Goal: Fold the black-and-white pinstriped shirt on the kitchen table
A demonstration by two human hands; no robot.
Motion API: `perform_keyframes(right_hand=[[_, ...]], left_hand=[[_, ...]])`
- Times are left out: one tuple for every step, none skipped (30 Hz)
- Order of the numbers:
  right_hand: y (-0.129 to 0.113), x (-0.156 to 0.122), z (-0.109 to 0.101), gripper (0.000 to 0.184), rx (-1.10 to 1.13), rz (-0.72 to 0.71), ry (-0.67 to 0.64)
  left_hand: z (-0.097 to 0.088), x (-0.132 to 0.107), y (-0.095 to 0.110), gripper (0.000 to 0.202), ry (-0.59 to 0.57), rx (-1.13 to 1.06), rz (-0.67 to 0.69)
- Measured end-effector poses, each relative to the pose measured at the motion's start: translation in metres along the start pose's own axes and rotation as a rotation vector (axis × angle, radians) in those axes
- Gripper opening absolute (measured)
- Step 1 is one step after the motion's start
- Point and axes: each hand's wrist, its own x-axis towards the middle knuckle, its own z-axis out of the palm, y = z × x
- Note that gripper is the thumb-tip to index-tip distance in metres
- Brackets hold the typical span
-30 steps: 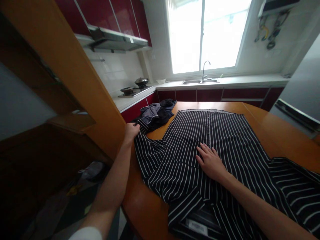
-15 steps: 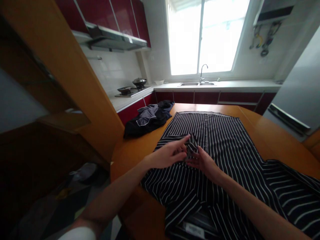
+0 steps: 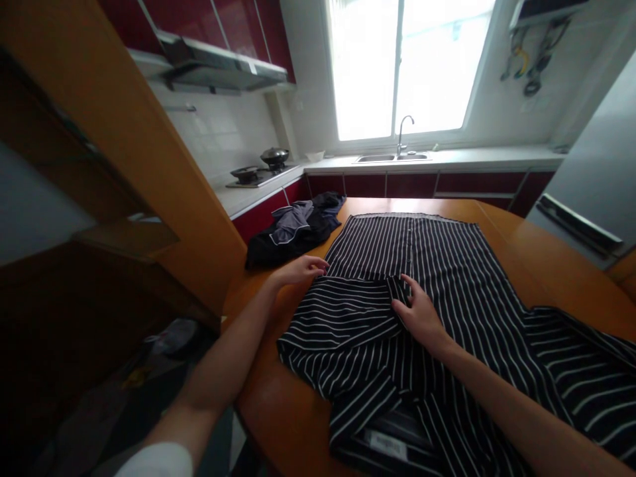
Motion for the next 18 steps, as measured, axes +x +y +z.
perform_keyframes(right_hand=[[-0.002, 0.0, -0.001, 0.074, -0.022, 0.009, -0.008], [-0.004, 0.001, -0.002, 0.074, -0.029, 0.022, -0.013], [-0.006, 0.001, -0.003, 0.074, -0.021, 0.038, -0.018], [-0.008, 0.001, -0.003, 0.073, 0.001, 0.057, -0.021], [-0.01, 0.001, -0.004, 0.072, 0.04, 0.08, -0.021], [-0.012, 0.001, -0.005, 0.071, 0.093, 0.106, -0.025], [-0.014, 0.001, -0.006, 0.071, 0.157, 0.133, -0.033], [-0.016, 0.001, -0.006, 0.072, 0.227, 0.156, -0.044], [-0.018, 0.0, -0.007, 0.073, 0.297, 0.172, -0.054], [-0.02, 0.0, -0.008, 0.075, 0.358, 0.182, -0.058], [-0.021, 0.0, -0.009, 0.078, 0.405, 0.185, -0.058], [-0.021, 0.0, -0.009, 0.08, 0.434, 0.181, -0.047], [-0.021, 0.001, -0.01, 0.082, 0.447, 0.174, -0.024], [-0.02, 0.001, -0.01, 0.083, 0.448, 0.167, 0.006], [-0.018, 0.003, -0.011, 0.084, 0.438, 0.161, 0.039], [-0.015, 0.004, -0.011, 0.084, 0.424, 0.156, 0.071], [-0.012, 0.006, -0.011, 0.085, 0.404, 0.152, 0.101], [-0.009, 0.007, -0.011, 0.084, 0.383, 0.146, 0.124]], left_hand=[[0.001, 0.001, -0.003, 0.037, -0.042, -0.023, 0.015], [0.002, 0.001, -0.004, 0.041, -0.078, -0.045, 0.042], [0.004, 0.002, -0.005, 0.044, -0.107, -0.06, 0.072], [0.005, 0.003, -0.005, 0.045, -0.128, -0.069, 0.098], [0.007, 0.004, -0.005, 0.047, -0.142, -0.07, 0.115], [0.008, 0.005, -0.006, 0.048, -0.146, -0.063, 0.122], [0.01, 0.006, -0.007, 0.048, -0.141, -0.049, 0.121], [0.011, 0.008, -0.009, 0.048, -0.127, -0.03, 0.117], [0.013, 0.01, -0.01, 0.048, -0.112, -0.01, 0.112], [0.014, 0.011, -0.012, 0.047, -0.093, 0.008, 0.106], [0.016, 0.013, -0.014, 0.045, -0.073, 0.026, 0.101], [0.018, 0.014, -0.016, 0.042, -0.051, 0.044, 0.094], [0.02, 0.016, -0.017, 0.04, -0.031, 0.061, 0.085], [0.022, 0.017, -0.019, 0.039, -0.012, 0.075, 0.078], [0.023, 0.018, -0.02, 0.038, 0.0, 0.086, 0.077], [0.025, 0.019, -0.02, 0.038, 0.007, 0.096, 0.083], [0.025, 0.019, -0.02, 0.038, 0.009, 0.109, 0.093], [0.026, 0.019, -0.019, 0.038, 0.013, 0.126, 0.106]])
